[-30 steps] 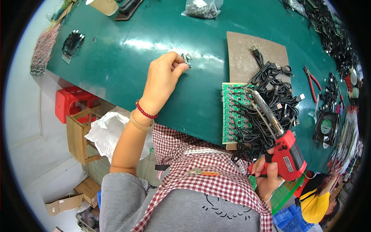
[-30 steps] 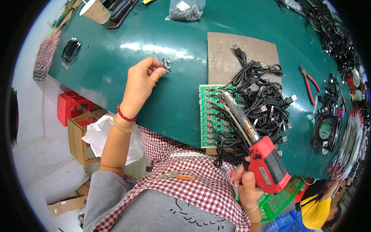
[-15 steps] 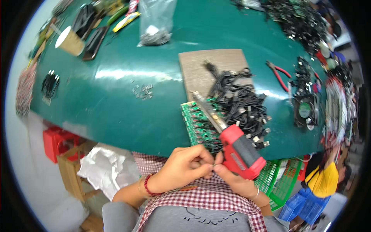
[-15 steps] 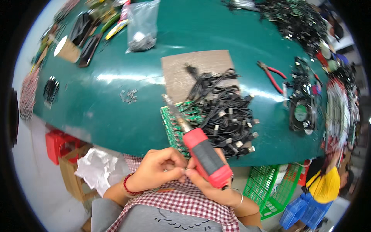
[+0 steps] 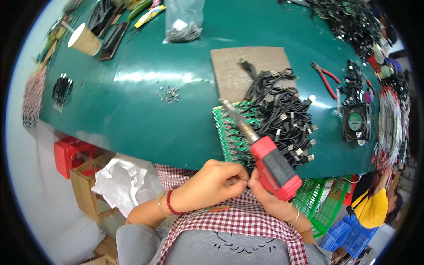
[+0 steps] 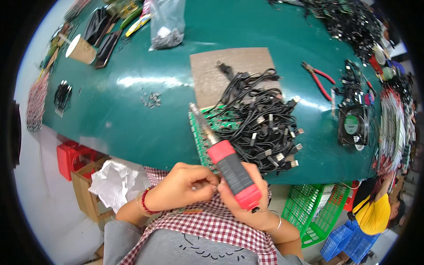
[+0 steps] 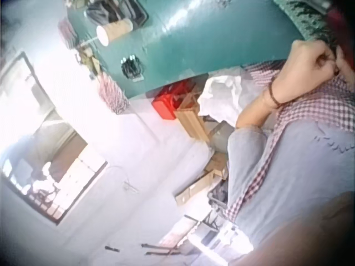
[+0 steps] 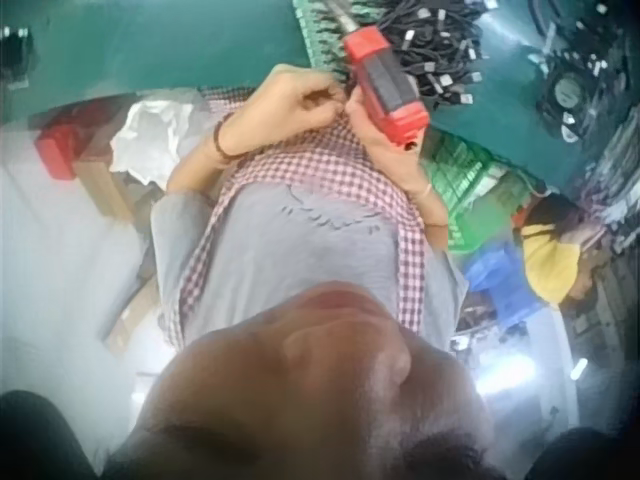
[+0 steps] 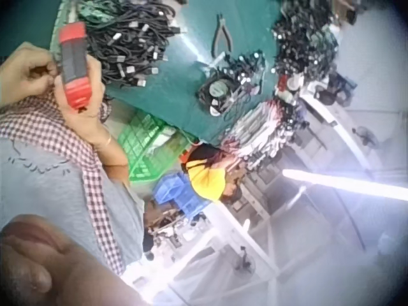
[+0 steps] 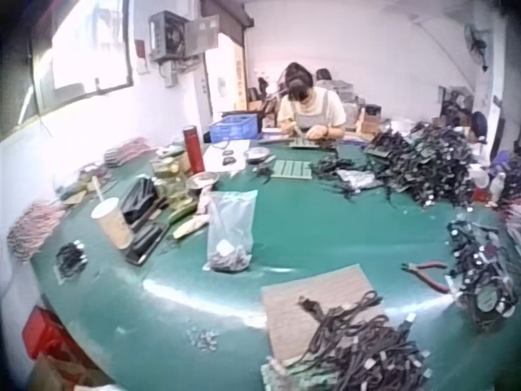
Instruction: The person secures wires onto a circuit board using a hot glue gun to apply adhesive.
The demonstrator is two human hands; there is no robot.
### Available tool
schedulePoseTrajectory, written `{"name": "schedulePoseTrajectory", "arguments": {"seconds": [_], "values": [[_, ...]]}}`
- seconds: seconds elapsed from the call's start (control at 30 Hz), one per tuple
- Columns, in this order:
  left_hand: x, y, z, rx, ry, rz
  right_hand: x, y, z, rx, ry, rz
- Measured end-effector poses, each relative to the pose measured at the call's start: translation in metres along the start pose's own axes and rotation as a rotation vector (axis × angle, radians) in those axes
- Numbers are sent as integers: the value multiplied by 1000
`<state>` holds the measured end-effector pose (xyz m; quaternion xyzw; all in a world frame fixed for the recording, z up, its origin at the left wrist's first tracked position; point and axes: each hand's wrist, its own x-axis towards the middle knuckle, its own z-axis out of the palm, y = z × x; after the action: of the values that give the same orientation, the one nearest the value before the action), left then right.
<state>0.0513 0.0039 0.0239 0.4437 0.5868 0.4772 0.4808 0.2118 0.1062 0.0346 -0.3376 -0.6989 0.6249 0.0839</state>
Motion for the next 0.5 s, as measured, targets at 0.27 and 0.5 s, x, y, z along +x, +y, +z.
{"name": "schedulePoseTrajectory", "arguments": {"seconds": [0.27, 0.5], "values": [[4, -40, -34, -500, 184, -364, -17, 6, 1, 139, 99, 3], [22, -54, -58, -397, 170, -370, -34, 27, -12, 240, 142, 96]]}}
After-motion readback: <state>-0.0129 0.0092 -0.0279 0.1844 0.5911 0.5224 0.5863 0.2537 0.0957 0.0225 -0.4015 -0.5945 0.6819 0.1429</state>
